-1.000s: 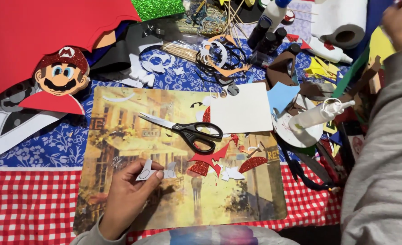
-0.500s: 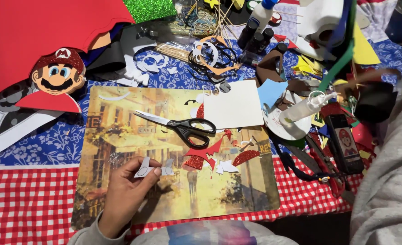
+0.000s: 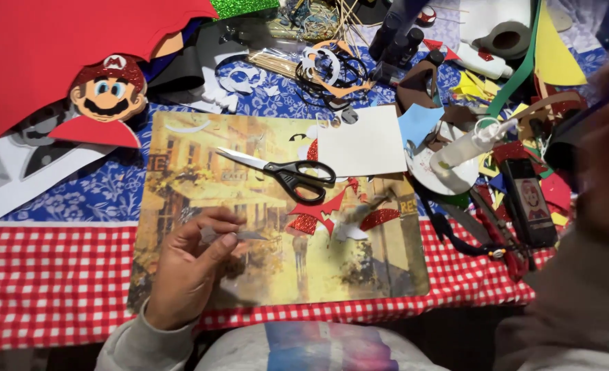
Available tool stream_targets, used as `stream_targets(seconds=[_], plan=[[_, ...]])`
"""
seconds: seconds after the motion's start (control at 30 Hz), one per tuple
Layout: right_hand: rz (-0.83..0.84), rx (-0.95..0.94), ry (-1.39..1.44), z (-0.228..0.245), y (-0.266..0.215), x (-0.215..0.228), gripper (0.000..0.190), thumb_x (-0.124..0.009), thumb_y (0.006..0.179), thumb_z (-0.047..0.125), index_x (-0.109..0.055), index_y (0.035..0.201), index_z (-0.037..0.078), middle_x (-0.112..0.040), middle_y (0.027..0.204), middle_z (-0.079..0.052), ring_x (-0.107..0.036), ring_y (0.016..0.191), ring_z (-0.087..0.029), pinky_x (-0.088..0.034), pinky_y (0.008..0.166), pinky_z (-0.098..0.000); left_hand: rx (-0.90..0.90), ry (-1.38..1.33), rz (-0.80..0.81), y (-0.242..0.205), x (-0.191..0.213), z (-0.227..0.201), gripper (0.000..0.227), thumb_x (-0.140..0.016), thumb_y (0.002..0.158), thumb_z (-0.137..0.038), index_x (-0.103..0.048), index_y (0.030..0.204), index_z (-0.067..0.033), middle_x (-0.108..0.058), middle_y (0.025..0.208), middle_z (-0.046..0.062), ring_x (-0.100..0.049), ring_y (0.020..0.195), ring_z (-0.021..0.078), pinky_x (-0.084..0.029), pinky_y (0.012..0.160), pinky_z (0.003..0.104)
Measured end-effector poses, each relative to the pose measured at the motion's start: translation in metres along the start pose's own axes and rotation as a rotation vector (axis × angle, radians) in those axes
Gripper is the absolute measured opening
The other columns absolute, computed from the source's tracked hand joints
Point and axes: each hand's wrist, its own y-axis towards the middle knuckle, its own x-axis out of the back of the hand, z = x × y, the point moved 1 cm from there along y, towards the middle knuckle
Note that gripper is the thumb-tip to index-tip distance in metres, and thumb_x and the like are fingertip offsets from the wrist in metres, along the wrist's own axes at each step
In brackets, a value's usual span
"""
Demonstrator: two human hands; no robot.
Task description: Cutting and tracing foam shapes to create a Mario-themed decoration.
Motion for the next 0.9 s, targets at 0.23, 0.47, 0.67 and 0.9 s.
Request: stream_targets(seconds=[0.23, 0.47, 0.67, 0.9], plan=[[-0.151, -0.126, 0.198, -0.109, -0.142, -0.184, 0.027, -0.064, 0.098, -0.001, -0.059, 0.124, 0.004, -0.062, 0.093, 0.003, -0.057, 0.078, -0.004, -0.048, 0.072, -0.0191, -0.081, -0.549, 0.278, -0.023, -0.020, -0.010, 0.014, -0.068, 0.091, 0.001, -0.071, 0.105, -0.0031, -0.058, 0.148, 0.018, -0.059, 0.135, 0.0303, -0.044, 0.113, 0.047], [0.118, -0.446, 0.254, -0.182, -0.208, -0.241, 0.030, -0.073, 0.094, 0.001, -0.068, 0.124, -0.001, -0.069, 0.095, -0.009, -0.066, 0.078, -0.016, -0.056, 0.069, -0.0333, -0.178, -0.292, 0.082, -0.031, 0.034, -0.015, 0.010, -0.069, 0.099, 0.003, -0.070, 0.108, 0.0003, -0.069, 0.121, 0.016, -0.071, 0.108, 0.0270, -0.059, 0.097, 0.043], [0.600, -0.008, -0.466, -0.160, -0.195, -0.258, 0.038, -0.068, 0.089, 0.007, -0.067, 0.126, -0.001, -0.073, 0.119, -0.016, -0.076, 0.109, -0.028, -0.062, 0.093, -0.0371, -0.152, 0.153, 0.055, 0.003, 0.100, -0.044, 0.012, -0.069, 0.096, 0.000, -0.071, 0.108, -0.0009, -0.075, 0.106, 0.010, -0.072, 0.098, 0.0178, -0.059, 0.088, 0.032], [0.865, 0.335, -1.002, -0.164, -0.149, -0.220, 0.063, -0.062, 0.096, 0.026, -0.042, 0.147, -0.006, -0.037, 0.157, -0.028, -0.033, 0.148, -0.041, -0.025, 0.123, -0.0499, 0.176, 0.839, 0.392, 0.035, 0.121, -0.069, 0.016, -0.074, 0.085, -0.003, -0.078, 0.100, 0.0010, -0.075, 0.093, 0.003, -0.069, 0.085, 0.0120, -0.056, 0.075, 0.029]])
